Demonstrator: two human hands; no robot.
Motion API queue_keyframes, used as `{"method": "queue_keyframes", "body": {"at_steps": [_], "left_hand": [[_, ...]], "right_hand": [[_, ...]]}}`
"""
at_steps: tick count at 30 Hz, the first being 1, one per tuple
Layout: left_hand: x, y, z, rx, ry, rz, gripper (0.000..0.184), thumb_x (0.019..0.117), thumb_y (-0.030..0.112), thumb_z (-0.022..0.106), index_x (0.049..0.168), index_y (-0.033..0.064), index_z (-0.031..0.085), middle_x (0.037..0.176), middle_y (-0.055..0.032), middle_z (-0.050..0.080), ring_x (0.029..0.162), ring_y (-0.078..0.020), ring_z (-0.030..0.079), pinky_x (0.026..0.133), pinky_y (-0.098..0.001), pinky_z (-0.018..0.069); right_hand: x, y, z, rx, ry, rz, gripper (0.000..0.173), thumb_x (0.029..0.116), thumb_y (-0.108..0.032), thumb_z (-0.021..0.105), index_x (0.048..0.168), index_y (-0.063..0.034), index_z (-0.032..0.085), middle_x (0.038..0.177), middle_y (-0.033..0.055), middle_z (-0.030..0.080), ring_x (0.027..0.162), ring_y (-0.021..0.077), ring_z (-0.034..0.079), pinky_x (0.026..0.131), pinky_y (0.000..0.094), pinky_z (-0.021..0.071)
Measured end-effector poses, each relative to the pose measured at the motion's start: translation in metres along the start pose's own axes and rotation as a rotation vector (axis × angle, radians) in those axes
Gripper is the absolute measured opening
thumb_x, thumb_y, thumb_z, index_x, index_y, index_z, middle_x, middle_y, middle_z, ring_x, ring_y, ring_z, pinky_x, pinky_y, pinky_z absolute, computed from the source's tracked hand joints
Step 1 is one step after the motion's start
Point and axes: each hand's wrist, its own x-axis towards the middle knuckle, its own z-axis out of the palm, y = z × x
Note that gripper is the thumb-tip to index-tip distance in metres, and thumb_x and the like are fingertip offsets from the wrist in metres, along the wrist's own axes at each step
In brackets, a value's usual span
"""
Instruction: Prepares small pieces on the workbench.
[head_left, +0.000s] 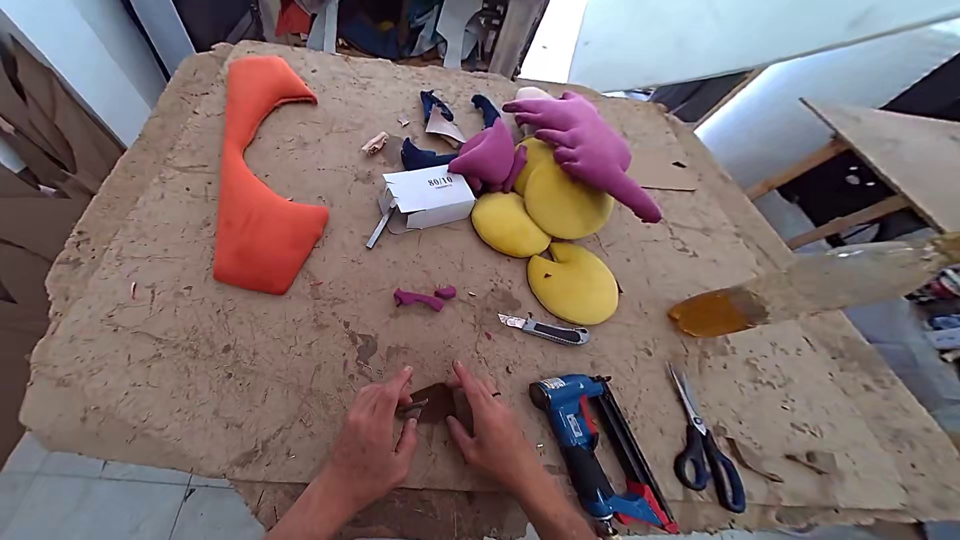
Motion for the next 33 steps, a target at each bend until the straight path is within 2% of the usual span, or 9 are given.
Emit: {"method": "queue_keyframes", "body": {"at_steps": [3,5,7,12,16,19,23,26,33], "left_hand": [[-0.004,-0.002,0.009,-0.023,-0.012,-0.026,0.059,0.0914,0.019,0.066,0.147,0.0065,0.05,0.104,0.0013,0.071,0.099,-0.0113,0.067,0.091,-0.0332,0.0585],[-0.005,-0.001,0.017,-0.003,-0.009,-0.019,0.058,0.0913,0.019,0.067,0.146,0.0075,0.051,0.104,0.0014,0.072,0.1,-0.0125,0.067,0.092,-0.0341,0.0577],[-0.003,-0.003,0.025,0.041,-0.015,0.02,0.056,0.0908,0.018,0.067,0.144,0.0092,0.052,0.106,0.0016,0.072,0.105,-0.014,0.066,0.098,-0.0353,0.0555],[0.012,-0.015,0.034,0.061,-0.076,0.089,0.056,0.0911,0.018,0.068,0.144,0.008,0.052,0.11,0.0017,0.071,0.114,-0.0138,0.065,0.113,-0.0422,0.046],[0.022,-0.022,0.037,0.025,-0.122,0.115,0.061,0.0895,0.017,0.069,0.146,0.0057,0.049,0.111,0.0014,0.072,0.118,-0.0139,0.064,0.118,-0.0449,0.0425],[0.025,-0.025,0.037,0.001,-0.164,0.13,0.066,0.0885,0.017,0.07,0.149,0.0048,0.047,0.115,0.0002,0.072,0.121,-0.0138,0.064,0.121,-0.049,0.0406],[0.025,-0.031,0.033,-0.006,-0.193,0.149,0.066,0.0888,0.016,0.07,0.149,0.0061,0.046,0.111,0.002,0.072,0.118,-0.0122,0.065,0.121,-0.0505,0.041],[0.024,-0.034,0.032,-0.012,-0.205,0.159,0.063,0.089,0.016,0.069,0.147,0.0062,0.048,0.109,0.0028,0.072,0.116,-0.0116,0.066,0.12,-0.0504,0.0417],[0.021,-0.041,0.027,-0.096,-0.203,0.119,0.069,0.0846,0.017,0.072,0.147,0.0037,0.046,0.121,0.0003,0.071,0.128,-0.0154,0.061,0.121,-0.0477,0.0399]], "right_hand": [[-0.012,-0.011,0.004,0.004,0.064,0.024,0.08,0.0862,-0.037,0.077,0.153,-0.0049,0.046,0.123,0.0067,0.07,0.106,0.0228,0.068,0.089,0.0431,0.0595],[-0.019,-0.009,-0.002,0.057,0.097,0.071,0.085,0.0822,-0.034,0.078,0.153,-0.0028,0.044,0.125,0.0097,0.068,0.105,0.0236,0.068,0.086,0.044,0.0598],[-0.02,-0.002,-0.007,0.106,0.148,0.082,0.084,0.0821,-0.032,0.076,0.153,-0.0014,0.042,0.125,0.0095,0.067,0.105,0.021,0.067,0.084,0.0407,0.0607],[-0.01,-0.004,-0.008,0.238,0.209,0.025,0.081,0.0823,-0.026,0.078,0.153,-0.0075,0.042,0.124,-0.0004,0.07,0.116,0.0164,0.065,0.095,0.0412,0.0584],[0.002,-0.015,0.011,0.271,0.253,-0.005,0.083,0.0815,-0.023,0.08,0.154,-0.0087,0.042,0.125,-0.0046,0.07,0.124,0.0138,0.06,0.104,0.04,0.0534],[0.006,-0.022,0.025,0.284,0.32,-0.003,0.079,0.0823,-0.018,0.078,0.153,-0.008,0.043,0.121,-0.0053,0.072,0.122,0.0115,0.061,0.104,0.0363,0.0541],[0.005,-0.024,0.033,0.284,0.33,0.038,0.073,0.083,-0.014,0.076,0.15,-0.0063,0.047,0.116,-0.0048,0.073,0.119,0.0114,0.063,0.102,0.0334,0.055],[0.004,-0.022,0.036,0.285,0.346,0.044,0.067,0.0869,-0.015,0.075,0.148,-0.0066,0.049,0.11,-0.0061,0.074,0.115,0.0097,0.065,0.101,0.0315,0.0555],[0.003,-0.017,0.04,0.341,0.367,0.035,0.067,0.0896,-0.013,0.074,0.15,-0.0066,0.046,0.106,-0.0064,0.075,0.112,0.0091,0.067,0.1,0.0306,0.0567]]}}
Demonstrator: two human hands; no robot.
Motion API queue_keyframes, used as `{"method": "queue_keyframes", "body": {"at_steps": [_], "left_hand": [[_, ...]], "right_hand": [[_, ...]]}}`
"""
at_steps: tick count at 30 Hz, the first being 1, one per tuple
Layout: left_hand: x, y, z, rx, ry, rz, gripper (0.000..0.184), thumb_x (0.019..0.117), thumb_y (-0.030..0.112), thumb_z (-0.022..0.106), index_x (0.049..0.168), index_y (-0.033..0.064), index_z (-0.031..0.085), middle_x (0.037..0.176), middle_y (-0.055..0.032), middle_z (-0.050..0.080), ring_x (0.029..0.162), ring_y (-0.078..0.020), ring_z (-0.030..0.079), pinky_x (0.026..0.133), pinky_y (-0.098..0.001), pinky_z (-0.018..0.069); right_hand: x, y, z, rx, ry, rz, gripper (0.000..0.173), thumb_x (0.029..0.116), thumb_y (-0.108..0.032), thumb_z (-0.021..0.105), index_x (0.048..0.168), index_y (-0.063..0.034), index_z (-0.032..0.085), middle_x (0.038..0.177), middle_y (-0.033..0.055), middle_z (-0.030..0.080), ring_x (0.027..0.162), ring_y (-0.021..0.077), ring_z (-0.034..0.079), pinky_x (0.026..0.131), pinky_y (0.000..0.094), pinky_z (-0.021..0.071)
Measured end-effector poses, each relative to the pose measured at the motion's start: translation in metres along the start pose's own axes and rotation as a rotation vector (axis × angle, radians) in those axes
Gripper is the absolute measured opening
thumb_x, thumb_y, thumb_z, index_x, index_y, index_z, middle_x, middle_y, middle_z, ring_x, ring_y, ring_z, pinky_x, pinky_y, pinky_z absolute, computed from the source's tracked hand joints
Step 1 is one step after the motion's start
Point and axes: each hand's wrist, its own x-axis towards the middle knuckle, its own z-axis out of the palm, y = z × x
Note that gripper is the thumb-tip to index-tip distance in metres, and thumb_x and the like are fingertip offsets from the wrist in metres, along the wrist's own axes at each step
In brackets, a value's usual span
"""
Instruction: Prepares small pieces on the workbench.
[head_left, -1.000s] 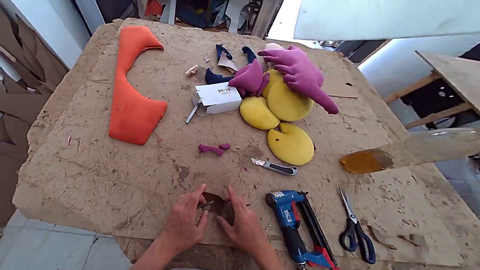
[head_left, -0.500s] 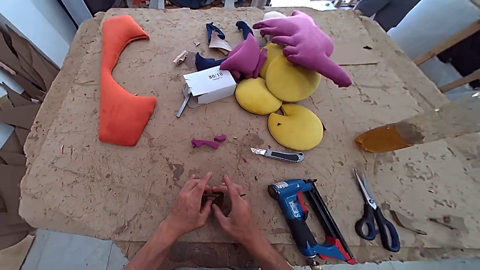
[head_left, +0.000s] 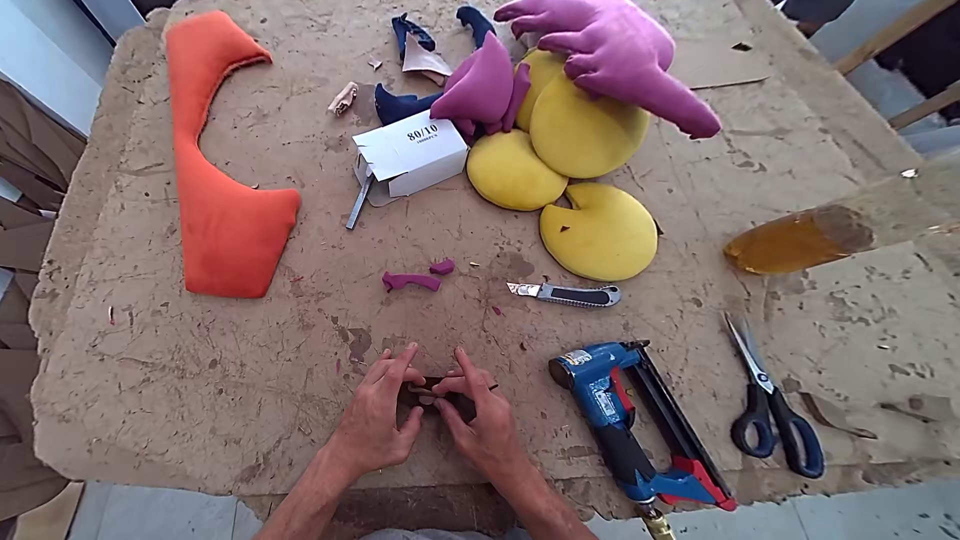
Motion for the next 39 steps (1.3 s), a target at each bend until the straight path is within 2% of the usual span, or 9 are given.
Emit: {"method": "queue_keyframes", "body": {"at_steps": [3,5,9,18,24,29,32,36,39], "left_hand": [[-0.004,-0.003,-0.002,-0.022,0.019,-0.024,0.071,0.0827,0.014,0.071,0.148,0.0032,0.045,0.122,-0.0003,0.07,0.128,-0.0159,0.06,0.12,-0.0449,0.0416],[-0.008,-0.004,-0.002,-0.03,0.033,-0.044,0.071,0.0821,0.013,0.071,0.148,0.004,0.045,0.124,-0.0007,0.069,0.131,-0.0177,0.057,0.116,-0.041,0.0466],[-0.013,-0.005,-0.005,-0.046,0.079,-0.119,0.072,0.0842,0.01,0.068,0.152,0.0065,0.042,0.119,0.0015,0.07,0.119,-0.0131,0.064,0.104,-0.0365,0.0557],[-0.017,-0.005,-0.004,-0.005,0.107,-0.143,0.063,0.0888,0.01,0.065,0.149,0.0056,0.046,0.119,0.0018,0.072,0.119,-0.0124,0.064,0.104,-0.0341,0.0552],[-0.014,-0.003,0.003,0.066,0.13,-0.167,0.055,0.0931,0.014,0.067,0.146,0.0081,0.052,0.117,0.0035,0.072,0.114,-0.0109,0.066,0.099,-0.0311,0.0573],[-0.014,-0.005,0.005,0.131,0.135,-0.062,0.04,0.0952,0.013,0.064,0.135,0.0089,0.064,0.123,-0.0022,0.071,0.119,-0.0154,0.065,0.101,-0.0336,0.0567],[-0.016,-0.007,0.006,0.178,0.11,0.044,0.028,0.0973,0.011,0.058,0.117,0.019,0.076,0.122,-0.0029,0.07,0.124,-0.0185,0.062,0.105,-0.0366,0.0549],[-0.02,-0.005,0.007,0.234,0.033,0.114,0.038,0.0942,0.003,0.055,0.118,0.0239,0.076,0.118,-0.0002,0.071,0.122,-0.0187,0.064,0.114,-0.0445,0.0484],[-0.018,0.004,0.007,0.315,-0.014,0.081,0.036,0.0936,0.005,0.054,0.116,0.022,0.077,0.118,0.001,0.072,0.119,-0.019,0.065,0.113,-0.0488,0.0474]], "right_hand": [[0.0,0.001,0.0,-0.005,-0.014,0.008,0.067,0.0904,-0.014,0.074,0.151,-0.0072,0.045,0.106,-0.0074,0.075,0.113,0.0085,0.067,0.1,0.0297,0.0563],[0.0,0.001,0.0,-0.013,-0.021,0.011,0.066,0.0905,-0.014,0.074,0.151,-0.0088,0.047,0.106,-0.0084,0.075,0.113,0.0082,0.067,0.1,0.0299,0.0563],[0.001,0.002,0.0,-0.015,-0.036,0.023,0.062,0.091,-0.014,0.073,0.148,-0.0124,0.051,0.106,-0.0099,0.076,0.113,0.0087,0.066,0.1,0.0334,0.0557],[0.0,0.002,0.0,-0.023,-0.032,0.029,0.062,0.0914,-0.014,0.073,0.149,-0.0103,0.05,0.106,-0.0091,0.075,0.113,0.0079,0.066,0.101,0.0308,0.0556],[0.0,0.002,0.0,-0.041,-0.028,0.039,0.061,0.0914,-0.013,0.072,0.148,-0.011,0.051,0.106,-0.0094,0.075,0.113,0.0082,0.066,0.1,0.0308,0.0559],[-0.001,0.002,0.001,-0.077,-0.027,0.047,0.061,0.0912,-0.013,0.072,0.148,-0.0121,0.052,0.105,-0.0099,0.075,0.111,0.0073,0.066,0.097,0.0298,0.0566],[0.0,0.002,0.002,-0.109,-0.027,0.052,0.06,0.0914,-0.014,0.071,0.148,-0.0124,0.053,0.103,-0.0106,0.075,0.109,0.0071,0.066,0.096,0.0292,0.0564],[0.001,0.001,0.002,-0.13,-0.037,0.057,0.059,0.0915,-0.013,0.071,0.148,-0.0131,0.054,0.103,-0.0108,0.075,0.109,0.0076,0.066,0.095,0.0286,0.0567],[0.002,0.001,0.002,-0.155,-0.051,0.071,0.058,0.0912,-0.014,0.071,0.147,-0.0139,0.055,0.102,-0.0115,0.075,0.109,0.009,0.067,0.095,0.0319,0.0566]]}}
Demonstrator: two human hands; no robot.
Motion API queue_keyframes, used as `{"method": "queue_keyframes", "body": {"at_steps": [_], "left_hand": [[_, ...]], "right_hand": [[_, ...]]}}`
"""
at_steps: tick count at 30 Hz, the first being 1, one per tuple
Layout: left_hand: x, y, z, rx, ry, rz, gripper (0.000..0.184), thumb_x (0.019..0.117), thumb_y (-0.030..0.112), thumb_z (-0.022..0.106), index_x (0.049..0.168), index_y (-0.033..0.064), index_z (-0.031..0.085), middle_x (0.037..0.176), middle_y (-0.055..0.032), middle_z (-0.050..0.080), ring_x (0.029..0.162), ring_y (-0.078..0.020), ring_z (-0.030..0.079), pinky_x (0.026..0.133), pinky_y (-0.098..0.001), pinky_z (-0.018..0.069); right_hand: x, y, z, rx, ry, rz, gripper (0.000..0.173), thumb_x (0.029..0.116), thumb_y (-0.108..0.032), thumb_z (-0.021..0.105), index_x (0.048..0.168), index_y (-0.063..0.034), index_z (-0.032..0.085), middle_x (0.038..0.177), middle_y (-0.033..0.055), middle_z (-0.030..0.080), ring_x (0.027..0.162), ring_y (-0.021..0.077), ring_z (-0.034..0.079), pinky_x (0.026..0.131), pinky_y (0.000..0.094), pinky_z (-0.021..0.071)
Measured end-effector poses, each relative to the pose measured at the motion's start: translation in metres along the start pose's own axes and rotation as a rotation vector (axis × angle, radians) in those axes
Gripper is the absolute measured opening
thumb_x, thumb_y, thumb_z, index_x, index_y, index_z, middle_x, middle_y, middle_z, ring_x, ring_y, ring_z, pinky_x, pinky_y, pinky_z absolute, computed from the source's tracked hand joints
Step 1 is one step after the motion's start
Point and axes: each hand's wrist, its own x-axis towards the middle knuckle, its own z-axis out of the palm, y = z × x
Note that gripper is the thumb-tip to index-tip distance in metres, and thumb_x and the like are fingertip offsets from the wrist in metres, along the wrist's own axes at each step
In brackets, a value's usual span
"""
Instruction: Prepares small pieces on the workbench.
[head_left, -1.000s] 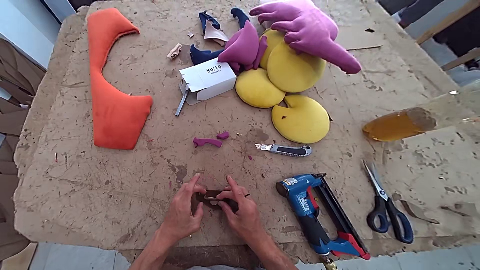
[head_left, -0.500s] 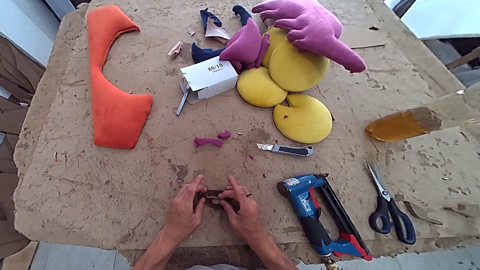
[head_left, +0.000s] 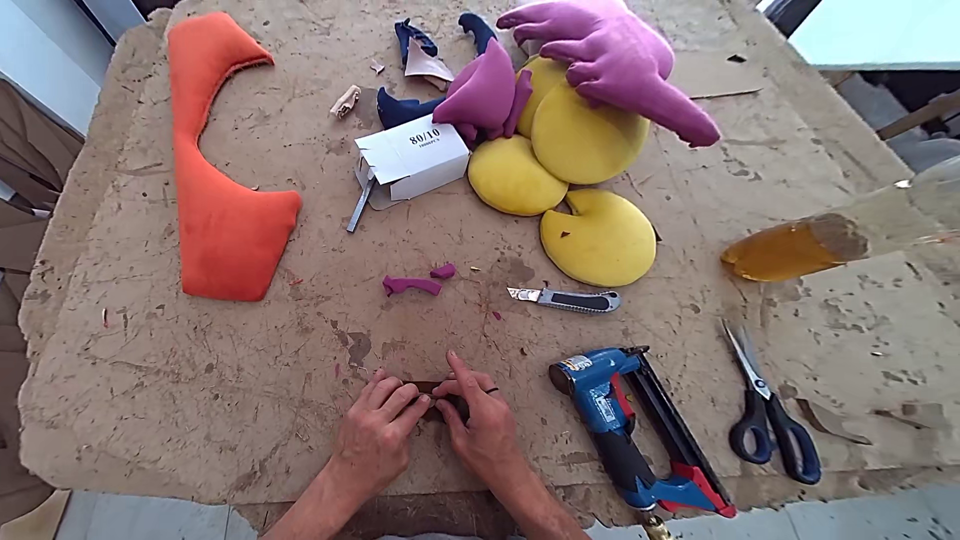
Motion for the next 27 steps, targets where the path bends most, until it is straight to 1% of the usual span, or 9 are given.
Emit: {"method": "queue_keyframes", "body": {"at_steps": [4,7,13,15,17,20,22,25,27], "left_hand": [[0.002,0.011,-0.003,0.12,-0.038,-0.012,0.034,0.093,0.008,0.056,0.116,0.0221,0.077,0.119,0.0005,0.072,0.119,-0.0229,0.066,0.109,-0.0543,0.0486],[0.001,0.014,-0.005,0.204,-0.041,0.0,0.036,0.0921,0.011,0.056,0.119,0.0229,0.076,0.122,0.0013,0.072,0.119,-0.0226,0.066,0.106,-0.0522,0.0499],[-0.001,0.023,-0.002,0.323,-0.057,0.009,0.031,0.0918,0.017,0.059,0.117,0.0212,0.077,0.124,0.0021,0.073,0.12,-0.023,0.066,0.102,-0.0542,0.0507],[0.005,0.024,-0.007,0.334,-0.102,0.02,0.032,0.0909,0.018,0.06,0.118,0.0203,0.077,0.122,0.0013,0.073,0.12,-0.0243,0.066,0.102,-0.0562,0.0502],[0.012,0.024,-0.016,0.288,-0.175,0.003,0.032,0.0922,0.018,0.058,0.118,0.0218,0.076,0.12,0.0017,0.073,0.121,-0.0242,0.065,0.105,-0.057,0.0481],[0.019,0.017,-0.023,0.149,-0.123,-0.048,0.029,0.0911,0.013,0.055,0.11,0.0174,0.077,0.111,0.0009,0.076,0.114,-0.0214,0.069,0.107,-0.0505,0.0483],[0.021,0.015,-0.028,0.032,0.01,-0.098,0.034,0.0903,0.009,0.052,0.115,0.0125,0.076,0.106,-0.0023,0.077,0.107,-0.0219,0.071,0.103,-0.0477,0.0521],[0.028,0.014,-0.041,-0.068,0.138,-0.19,0.035,0.0945,0.01,0.049,0.118,0.0112,0.075,0.107,-0.0033,0.075,0.104,-0.0202,0.071,0.095,-0.0451,0.0573],[0.03,0.009,-0.05,-0.083,0.168,-0.237,0.034,0.0948,0.013,0.051,0.12,0.0095,0.073,0.111,-0.0066,0.073,0.102,-0.021,0.071,0.089,-0.0445,0.0596]], "right_hand": [[-0.002,-0.006,-0.009,-0.006,0.057,-0.003,0.066,0.0869,-0.011,0.066,0.15,-0.0068,0.049,0.111,-0.0066,0.076,0.113,0.011,0.068,0.098,0.0339,0.0571],[-0.011,-0.02,-0.011,-0.058,0.11,-0.07,0.062,0.0835,-0.006,0.06,0.145,-0.0007,0.053,0.116,-0.0007,0.076,0.119,0.0167,0.066,0.102,0.0363,0.0555],[-0.039,-0.029,0.005,-0.354,0.055,-0.148,0.056,0.0903,-0.023,0.05,0.144,-0.0131,0.06,0.141,-0.0002,0.065,0.139,0.0246,0.054,0.116,0.0553,0.0392],[-0.039,-0.03,-0.002,-0.206,0.001,-0.07,0.063,0.0869,-0.024,0.051,0.148,-0.0094,0.055,0.144,0.0003,0.063,0.141,0.0229,0.052,0.116,0.0563,0.0378],[-0.033,-0.027,-0.024,0.133,-0.035,0.098,0.075,0.0858,-0.014,0.053,0.156,0.0031,0.035,0.135,0.0006,0.068,0.135,0.0202,0.057,0.114,0.0523,0.0443],[-0.026,-0.025,-0.067,0.502,0.066,0.285,0.079,0.0889,-0.009,0.048,0.161,0.0043,0.018,0.123,0.0048,0.074,0.117,0.0192,0.069,0.098,0.0435,0.0587],[-0.033,-0.023,-0.089,0.557,0.102,0.313,0.074,0.0918,-0.01,0.046,0.159,0.0061,0.021,0.119,0.0081,0.075,0.11,0.0222,0.072,0.093,0.0423,0.0602],[-0.064,-0.019,-0.109,0.344,0.104,0.318,0.066,0.0935,-0.011,0.048,0.156,0.0055,0.033,0.113,0.0047,0.076,0.102,0.0166,0.074,0.089,0.0379,0.0628],[-0.088,-0.023,-0.116,0.102,0.087,0.35,0.059,0.0957,-0.013,0.05,0.153,0.0017,0.043,0.099,0.0016,0.077,0.081,0.0116,0.073,0.074,0.0361,0.063]]}}
